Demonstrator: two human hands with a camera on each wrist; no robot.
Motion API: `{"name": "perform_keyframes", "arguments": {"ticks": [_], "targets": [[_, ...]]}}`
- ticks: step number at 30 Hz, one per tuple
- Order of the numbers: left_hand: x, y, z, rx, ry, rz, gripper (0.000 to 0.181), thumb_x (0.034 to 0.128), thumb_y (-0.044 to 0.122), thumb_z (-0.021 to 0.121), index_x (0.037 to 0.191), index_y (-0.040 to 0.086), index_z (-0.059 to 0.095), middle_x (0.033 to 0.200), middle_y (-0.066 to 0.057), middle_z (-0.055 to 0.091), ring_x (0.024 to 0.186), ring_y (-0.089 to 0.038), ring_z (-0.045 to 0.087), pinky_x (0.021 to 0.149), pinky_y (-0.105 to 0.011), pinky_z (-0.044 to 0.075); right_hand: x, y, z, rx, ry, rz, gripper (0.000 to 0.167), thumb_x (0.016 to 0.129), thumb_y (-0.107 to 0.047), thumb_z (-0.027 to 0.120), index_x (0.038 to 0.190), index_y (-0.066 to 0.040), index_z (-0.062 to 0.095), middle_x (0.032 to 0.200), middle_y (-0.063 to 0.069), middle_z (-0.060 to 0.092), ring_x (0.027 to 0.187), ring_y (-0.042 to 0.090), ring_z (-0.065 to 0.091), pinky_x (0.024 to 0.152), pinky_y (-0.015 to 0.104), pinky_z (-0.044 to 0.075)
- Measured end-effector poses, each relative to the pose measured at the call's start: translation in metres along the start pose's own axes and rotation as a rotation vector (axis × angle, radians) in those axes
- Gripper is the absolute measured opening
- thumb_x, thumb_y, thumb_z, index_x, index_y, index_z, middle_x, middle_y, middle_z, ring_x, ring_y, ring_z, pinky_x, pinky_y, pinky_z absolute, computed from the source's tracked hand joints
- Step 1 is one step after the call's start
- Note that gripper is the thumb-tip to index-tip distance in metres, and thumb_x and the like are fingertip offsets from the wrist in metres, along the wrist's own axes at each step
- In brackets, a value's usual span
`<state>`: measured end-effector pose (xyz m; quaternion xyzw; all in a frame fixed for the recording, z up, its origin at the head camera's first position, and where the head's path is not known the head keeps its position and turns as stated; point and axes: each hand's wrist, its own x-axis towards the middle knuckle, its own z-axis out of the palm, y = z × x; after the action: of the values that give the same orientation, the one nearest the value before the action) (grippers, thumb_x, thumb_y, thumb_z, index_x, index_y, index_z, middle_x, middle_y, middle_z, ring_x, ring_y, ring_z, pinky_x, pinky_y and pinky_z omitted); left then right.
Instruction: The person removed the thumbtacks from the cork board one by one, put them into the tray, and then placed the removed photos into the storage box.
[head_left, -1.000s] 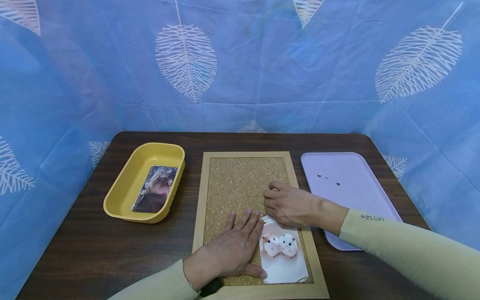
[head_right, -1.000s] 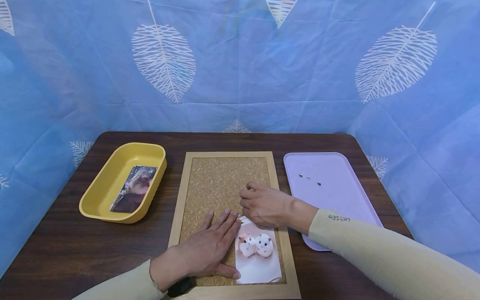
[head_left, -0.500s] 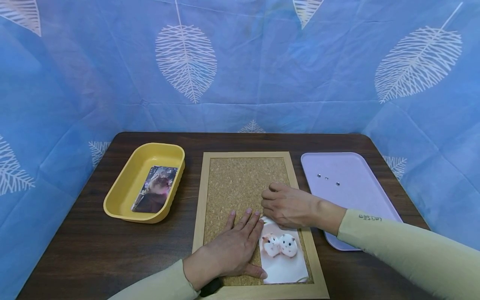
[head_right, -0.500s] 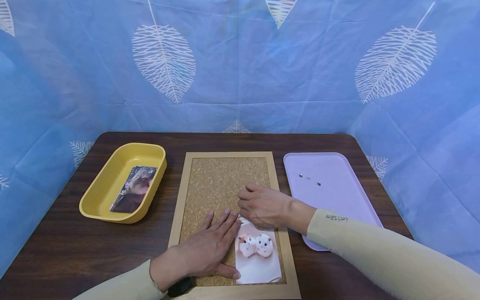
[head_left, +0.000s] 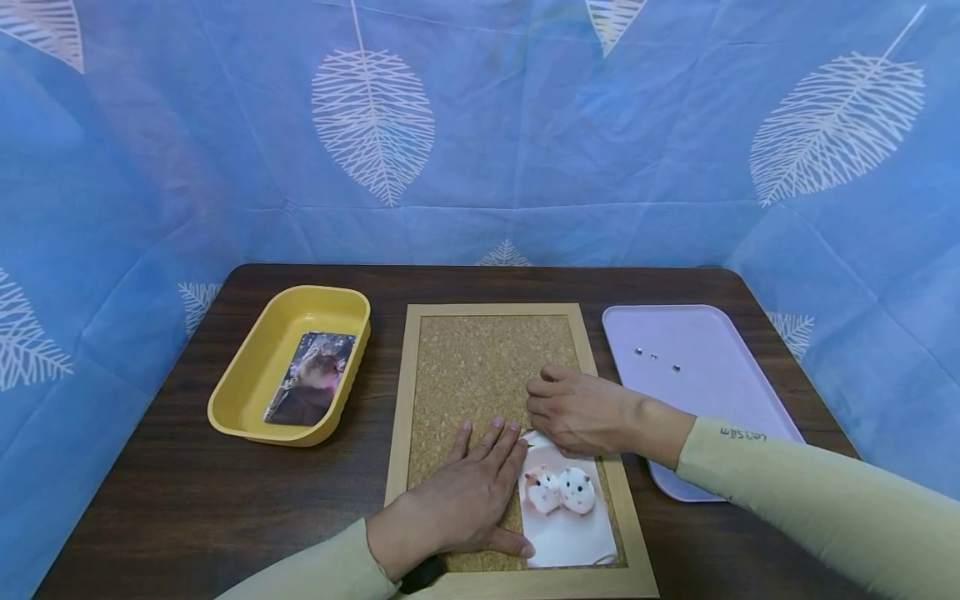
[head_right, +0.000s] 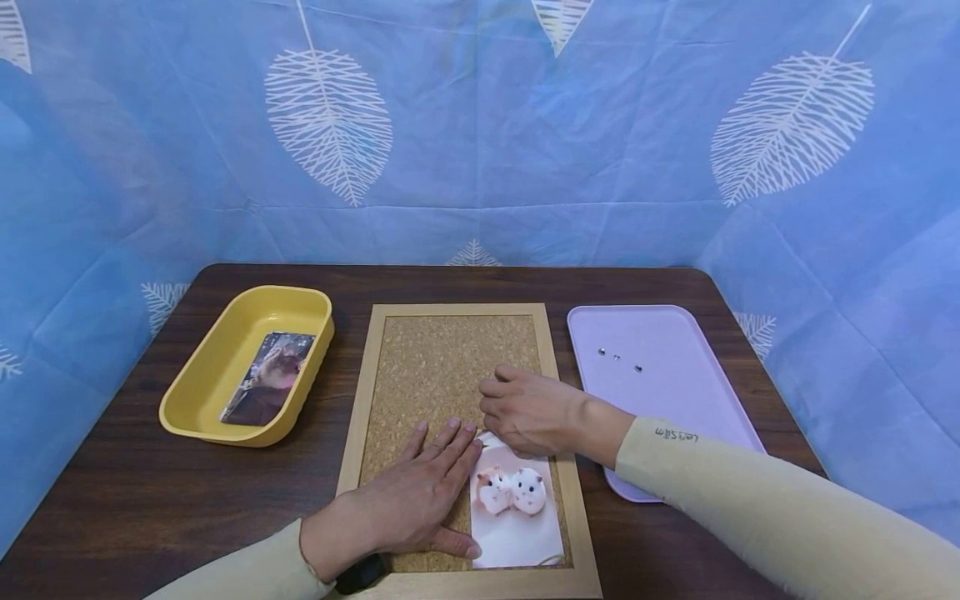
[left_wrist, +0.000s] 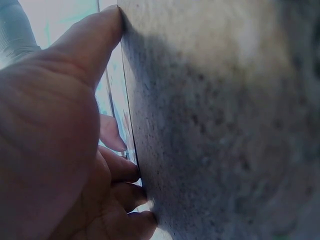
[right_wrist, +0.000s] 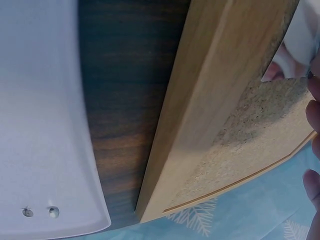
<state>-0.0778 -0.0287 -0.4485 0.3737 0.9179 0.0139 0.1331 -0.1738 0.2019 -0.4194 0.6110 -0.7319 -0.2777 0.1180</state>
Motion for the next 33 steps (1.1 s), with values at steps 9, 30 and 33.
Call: {"name": "perform_keyframes", "arguments": {"ticks": [9, 30, 33], "targets": [[-0.0003, 0.0003, 0.0003, -0.010, 0.001, -0.007, 0.120, 0.0850, 0.089, 0.053, 0.169, 0.007, 0.023, 0.177, -0.014, 0.016, 0.164, -0.032, 0.013, 0.128, -0.063, 0.021, -0.0001, 0.0005, 0.0003, 0.083, -0.013, 0.027, 0.035, 0.094, -0.051, 0.070, 0.105, -0.018, 0.072, 0.100, -0.005, 0.066, 0.094, 0.018, 0.044, 0.086, 0.036, 0.039], [-0.0002, 0.0001, -0.0011, -0.012, -0.007, -0.006, 0.120, 0.0848, 0.088, 0.054, 0.169, 0.008, 0.022, 0.177, -0.013, 0.016, 0.164, -0.032, 0.014, 0.129, -0.063, 0.020, -0.0001, 0.0010, 0.0008, 0.080, -0.006, 0.027, 0.035, 0.094, -0.051, 0.070, 0.104, -0.018, 0.072, 0.099, -0.004, 0.066, 0.093, 0.018, 0.044, 0.085, 0.036, 0.039], [0.0000, 0.0001, -0.0012, -0.018, -0.010, -0.008, 0.120, 0.0849, 0.088, 0.054, 0.169, 0.008, 0.022, 0.177, -0.013, 0.016, 0.164, -0.032, 0.013, 0.129, -0.063, 0.019, -0.0011, 0.0016, 0.0007, 0.102, -0.007, 0.035, 0.031, 0.096, -0.047, 0.068, 0.103, -0.018, 0.071, 0.100, -0.004, 0.066, 0.093, 0.018, 0.044, 0.084, 0.036, 0.038]]}}
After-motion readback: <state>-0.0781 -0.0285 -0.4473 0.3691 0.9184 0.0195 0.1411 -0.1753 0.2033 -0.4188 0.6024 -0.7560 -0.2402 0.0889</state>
